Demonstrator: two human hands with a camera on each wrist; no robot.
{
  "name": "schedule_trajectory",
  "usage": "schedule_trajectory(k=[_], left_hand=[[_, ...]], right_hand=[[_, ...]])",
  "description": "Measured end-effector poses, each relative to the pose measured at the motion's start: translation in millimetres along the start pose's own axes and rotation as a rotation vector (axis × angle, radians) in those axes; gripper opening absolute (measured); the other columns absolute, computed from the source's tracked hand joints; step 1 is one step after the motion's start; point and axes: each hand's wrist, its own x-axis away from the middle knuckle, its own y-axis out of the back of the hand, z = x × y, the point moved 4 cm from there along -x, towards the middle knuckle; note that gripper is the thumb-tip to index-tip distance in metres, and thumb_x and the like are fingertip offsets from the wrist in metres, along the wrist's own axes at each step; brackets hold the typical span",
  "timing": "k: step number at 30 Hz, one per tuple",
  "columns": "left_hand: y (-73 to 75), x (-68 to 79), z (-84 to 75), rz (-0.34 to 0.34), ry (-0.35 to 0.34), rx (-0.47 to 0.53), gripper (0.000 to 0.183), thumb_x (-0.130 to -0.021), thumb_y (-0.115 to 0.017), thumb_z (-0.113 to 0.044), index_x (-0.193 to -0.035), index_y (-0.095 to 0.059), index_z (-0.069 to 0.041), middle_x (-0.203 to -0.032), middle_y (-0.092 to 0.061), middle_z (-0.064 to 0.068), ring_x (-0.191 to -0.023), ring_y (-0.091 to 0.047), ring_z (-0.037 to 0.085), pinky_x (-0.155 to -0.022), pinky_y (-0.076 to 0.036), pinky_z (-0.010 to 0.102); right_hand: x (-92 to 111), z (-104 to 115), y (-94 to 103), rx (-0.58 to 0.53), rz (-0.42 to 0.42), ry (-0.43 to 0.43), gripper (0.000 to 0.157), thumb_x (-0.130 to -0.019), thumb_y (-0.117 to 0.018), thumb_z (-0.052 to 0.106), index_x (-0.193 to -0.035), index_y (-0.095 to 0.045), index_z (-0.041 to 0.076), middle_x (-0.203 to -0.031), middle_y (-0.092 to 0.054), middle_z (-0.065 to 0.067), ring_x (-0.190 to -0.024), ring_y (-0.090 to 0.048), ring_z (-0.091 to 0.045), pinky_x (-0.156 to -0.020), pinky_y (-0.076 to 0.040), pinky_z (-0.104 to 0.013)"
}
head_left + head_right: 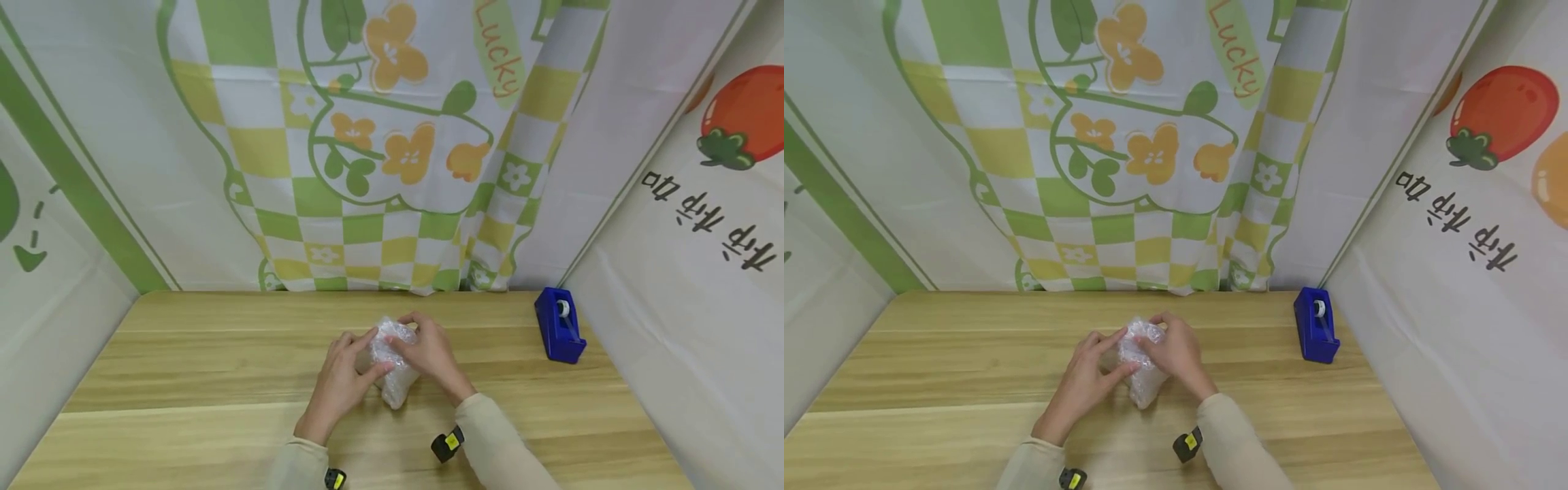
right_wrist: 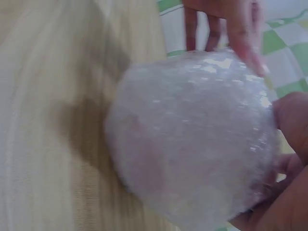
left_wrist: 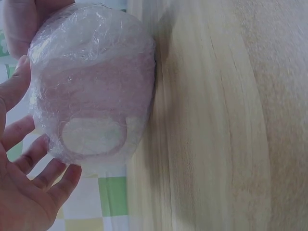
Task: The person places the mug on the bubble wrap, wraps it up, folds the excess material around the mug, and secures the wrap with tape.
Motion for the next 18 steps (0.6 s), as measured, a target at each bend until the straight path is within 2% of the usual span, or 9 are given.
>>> schedule_trajectory(k=[4, 7, 14, 18], left_hand=[[-0.9, 0.0, 0.9, 0.005, 0.01, 0.009, 0.069, -0.085, -0.08, -0.037, -0.144, -0.057, -0.01, -0.112, -0.058, 0.006, -0.103, -0.054, 0.026, -0.082, -0.049, 0.041], [-0.9, -0.1, 1.4, 0.004, 0.011, 0.017, 0.069, -0.085, -0.079, -0.037, -0.144, -0.057, -0.01, -0.115, -0.058, 0.006, -0.108, -0.054, 0.027, -0.087, -0.05, 0.045], [1.9, 0.1, 1.2, 0.003, 0.002, 0.018, 0.066, -0.087, -0.079, -0.036, -0.144, -0.057, -0.01, -0.123, -0.058, 0.009, -0.116, -0.054, 0.032, -0.097, -0.048, 0.052], [3.0, 0.7, 0.7, 0.01, -0.009, 0.008, 0.067, -0.089, -0.078, -0.037, -0.145, -0.055, -0.008, -0.128, -0.058, 0.011, -0.121, -0.053, 0.034, -0.101, -0.047, 0.054]], right_hand=[[-0.4, -1.7, 3.5, -0.095, 0.118, -0.01, 0.047, -0.087, -0.08, 0.016, -0.126, -0.062, -0.002, -0.081, -0.06, -0.007, -0.063, -0.053, -0.014, -0.05, -0.046, -0.026], [-1.1, -1.8, 4.7, -0.116, 0.16, -0.017, 0.049, -0.086, -0.08, 0.013, -0.129, -0.061, -0.003, -0.081, -0.059, -0.008, -0.065, -0.053, -0.015, -0.052, -0.046, -0.026], [-0.4, 2.7, 2.7, -0.049, 0.102, 0.024, 0.049, -0.082, -0.082, 0.009, -0.125, -0.063, -0.004, -0.085, -0.058, -0.009, -0.071, -0.052, -0.017, -0.054, -0.046, -0.026], [1.6, 1.2, 2.3, -0.061, 0.053, 0.03, 0.048, -0.083, -0.082, 0.013, -0.125, -0.065, -0.003, -0.083, -0.054, -0.007, -0.07, -0.047, -0.015, -0.054, -0.041, -0.025]])
